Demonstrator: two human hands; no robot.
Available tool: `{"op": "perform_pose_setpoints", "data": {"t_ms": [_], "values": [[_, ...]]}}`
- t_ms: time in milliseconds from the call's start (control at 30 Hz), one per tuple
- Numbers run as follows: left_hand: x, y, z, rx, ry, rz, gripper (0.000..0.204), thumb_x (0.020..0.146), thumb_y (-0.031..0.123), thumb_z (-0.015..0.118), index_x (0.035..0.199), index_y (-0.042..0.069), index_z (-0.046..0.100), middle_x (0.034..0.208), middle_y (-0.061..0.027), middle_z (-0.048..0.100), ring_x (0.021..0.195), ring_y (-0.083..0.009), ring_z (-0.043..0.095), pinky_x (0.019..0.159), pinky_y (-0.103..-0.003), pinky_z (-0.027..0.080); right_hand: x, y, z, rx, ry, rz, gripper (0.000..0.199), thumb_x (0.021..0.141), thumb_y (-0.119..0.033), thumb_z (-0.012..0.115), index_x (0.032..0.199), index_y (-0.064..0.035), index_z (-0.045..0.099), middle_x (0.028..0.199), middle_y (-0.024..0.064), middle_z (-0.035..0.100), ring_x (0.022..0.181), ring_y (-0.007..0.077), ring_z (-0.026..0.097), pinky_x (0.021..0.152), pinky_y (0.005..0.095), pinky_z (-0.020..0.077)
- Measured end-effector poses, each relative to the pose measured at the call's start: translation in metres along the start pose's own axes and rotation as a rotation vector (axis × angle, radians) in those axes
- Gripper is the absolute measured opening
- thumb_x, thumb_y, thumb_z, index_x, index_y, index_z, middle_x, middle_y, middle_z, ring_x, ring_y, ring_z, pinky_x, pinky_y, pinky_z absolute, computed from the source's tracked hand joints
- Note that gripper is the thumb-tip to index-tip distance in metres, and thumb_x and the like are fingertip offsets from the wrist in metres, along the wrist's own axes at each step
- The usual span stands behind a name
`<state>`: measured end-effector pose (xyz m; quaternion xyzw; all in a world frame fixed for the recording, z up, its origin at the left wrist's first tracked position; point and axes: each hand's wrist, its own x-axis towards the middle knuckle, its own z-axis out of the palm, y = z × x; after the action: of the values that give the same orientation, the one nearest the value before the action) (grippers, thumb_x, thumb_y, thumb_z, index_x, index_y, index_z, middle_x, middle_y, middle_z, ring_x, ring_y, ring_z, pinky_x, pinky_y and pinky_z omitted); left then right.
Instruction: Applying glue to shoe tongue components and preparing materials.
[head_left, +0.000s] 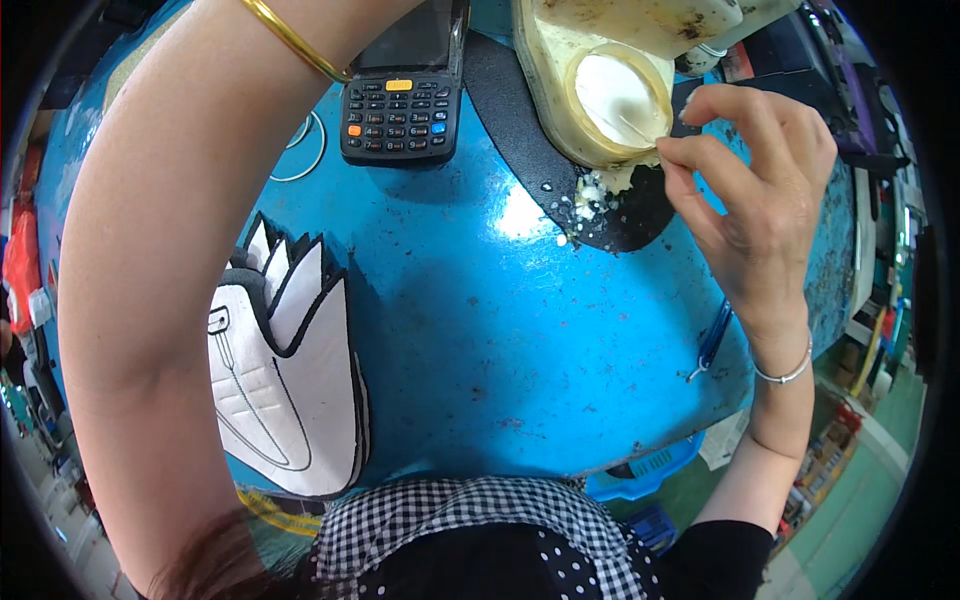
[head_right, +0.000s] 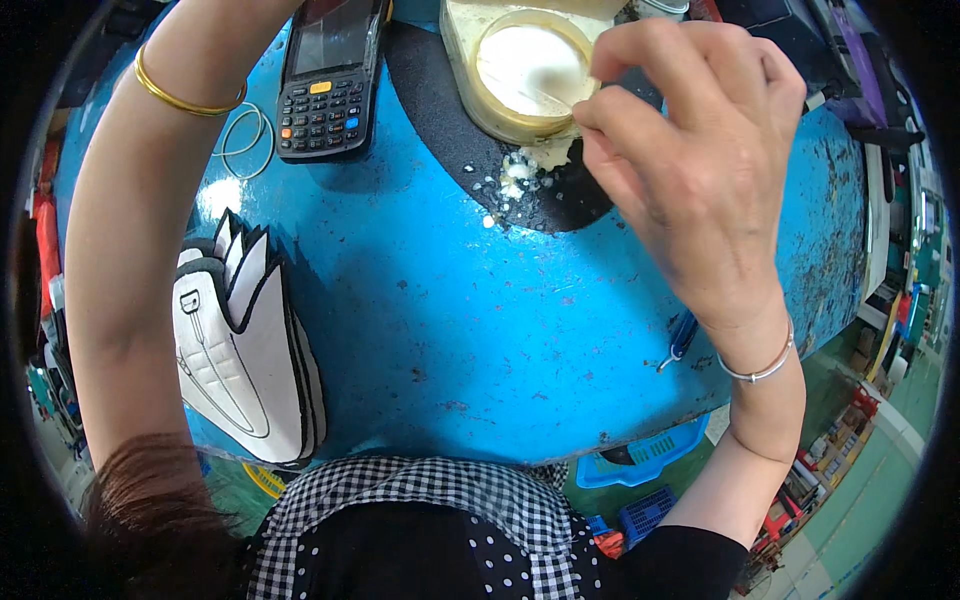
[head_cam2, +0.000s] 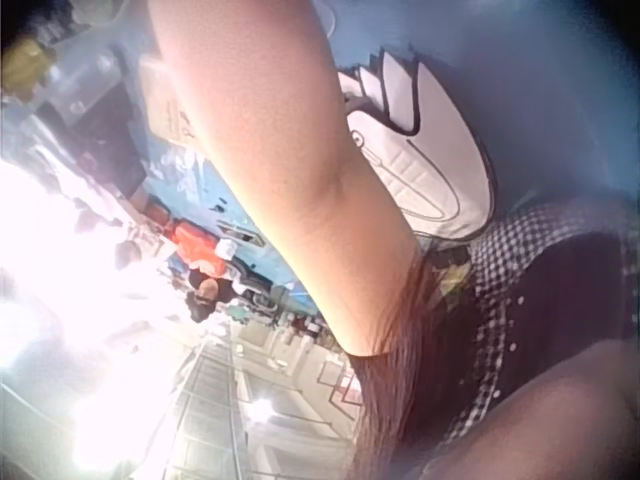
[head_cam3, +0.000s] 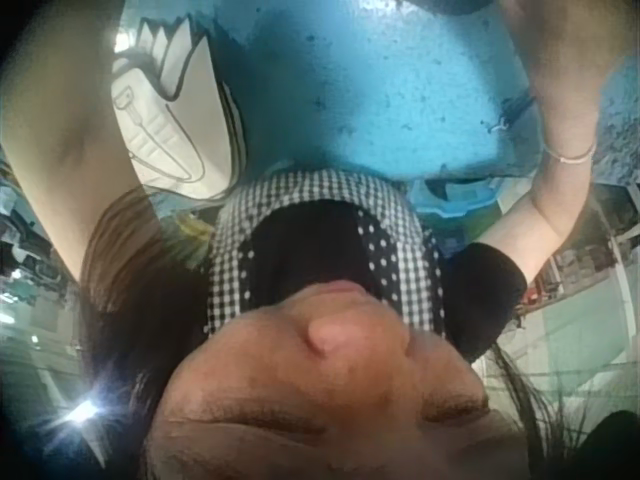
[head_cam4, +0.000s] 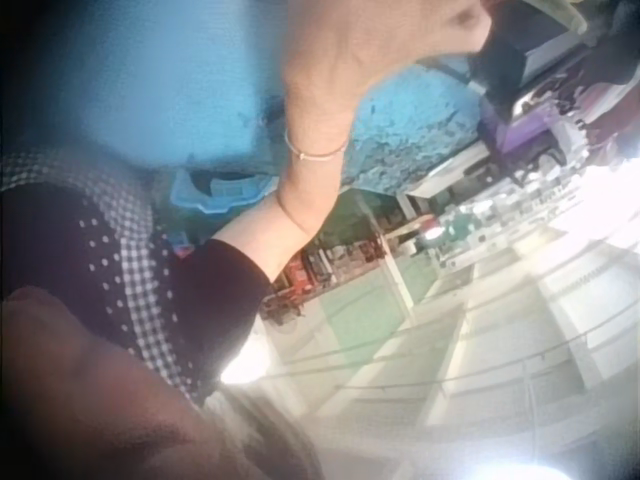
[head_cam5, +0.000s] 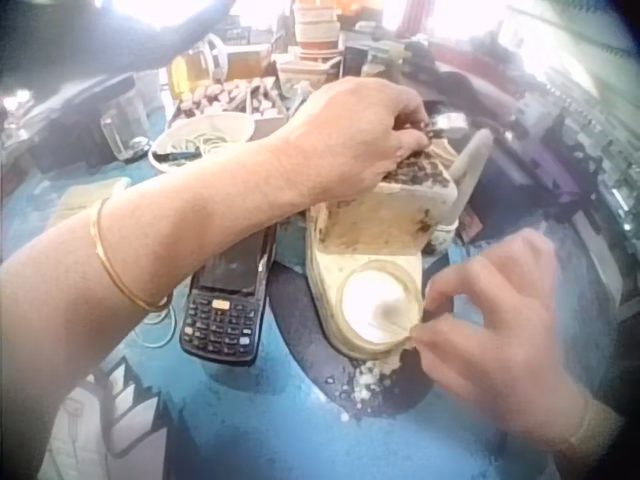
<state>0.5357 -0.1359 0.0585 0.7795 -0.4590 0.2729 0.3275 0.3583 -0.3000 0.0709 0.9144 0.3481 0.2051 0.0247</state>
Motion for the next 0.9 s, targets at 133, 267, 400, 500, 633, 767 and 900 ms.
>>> {"op": "perform_pose_setpoints", "data": {"t_ms": [133,267,400,500,633,767,900], "values": [[-0.003,0.005,-0.007,0.008,-0.023,0.039,0.022,0.091,0.02,0.063,0.098,0.001,0.071,0.096,-0.0201,0.07,0.093,-0.0373,0.067,0.085,-0.045,0.053,-0.005,0.005,0.016,0.009,0.073,0.039,0.02,0.068,-0.003,0.076,0.079,-0.0105,0.061,0.093,-0.0037,0.066,0.092,0.0177,0.06,0.087,0.0365,0.0389],[0.0,0.008,-0.008,0.021,-0.041,0.026,0.022,0.091,0.02,0.063,0.098,0.001,0.071,0.095,-0.0201,0.07,0.093,-0.0373,0.068,0.085,-0.045,0.053,-0.018,0.011,0.026,0.094,0.145,0.168,0.019,0.07,-0.003,0.074,0.079,-0.0105,0.059,0.092,-0.0031,0.068,0.089,0.0182,0.06,0.085,0.0361,0.0399],[0.0,0.006,-0.008,0.036,-0.055,0.009,0.022,0.091,0.02,0.063,0.098,0.001,0.071,0.095,-0.0202,0.071,0.092,-0.0372,0.068,0.085,-0.045,0.053,-0.029,0.014,0.035,0.124,0.159,0.281,0.015,0.073,-0.003,0.072,0.079,-0.0084,0.06,0.093,-0.0009,0.069,0.09,0.0204,0.061,0.085,0.0358,0.0415],[0.002,0.006,-0.006,0.027,-0.047,0.025,0.022,0.091,0.021,0.063,0.098,0.002,0.071,0.094,-0.0201,0.071,0.092,-0.0369,0.068,0.085,-0.045,0.053,-0.038,0.02,0.042,0.26,0.141,0.462,0.01,0.077,-0.004,0.07,0.08,-0.005,0.061,0.095,0.003,0.07,0.091,0.0227,0.062,0.086,0.036,0.044],[0.002,0.002,-0.005,0.071,-0.028,0.023,0.022,0.092,0.021,0.063,0.099,0.002,0.071,0.094,-0.0194,0.071,0.092,-0.0361,0.068,0.085,-0.045,0.053,-0.041,0.032,0.053,0.468,0.124,0.625,0.009,0.081,-0.007,0.069,0.081,-0.0011,0.062,0.098,0.0071,0.071,0.094,0.024,0.062,0.089,0.0351,0.0461],[0.004,0.009,-0.004,0.064,-0.07,-0.057,0.022,0.092,0.021,0.063,0.1,0.002,0.071,0.095,-0.019,0.071,0.092,-0.0356,0.068,0.086,-0.045,0.053,-0.044,0.034,0.054,0.422,0.113,0.58,0.008,0.082,-0.007,0.068,0.082,-0.0011,0.063,0.1,0.0076,0.071,0.094,0.0238,0.061,0.089,0.035,0.0475],[0.002,0.016,-0.011,-0.004,-0.095,-0.087,0.022,0.092,0.021,0.063,0.099,0.002,0.071,0.096,-0.0192,0.071,0.093,-0.0357,0.068,0.087,-0.045,0.053,-0.038,0.024,0.035,0.371,0.097,0.386,0.008,0.089,-0.004,0.066,0.085,-0.0012,0.06,0.108,0.0071,0.067,0.101,0.017,0.059,0.092,0.0304,0.0436]]}}
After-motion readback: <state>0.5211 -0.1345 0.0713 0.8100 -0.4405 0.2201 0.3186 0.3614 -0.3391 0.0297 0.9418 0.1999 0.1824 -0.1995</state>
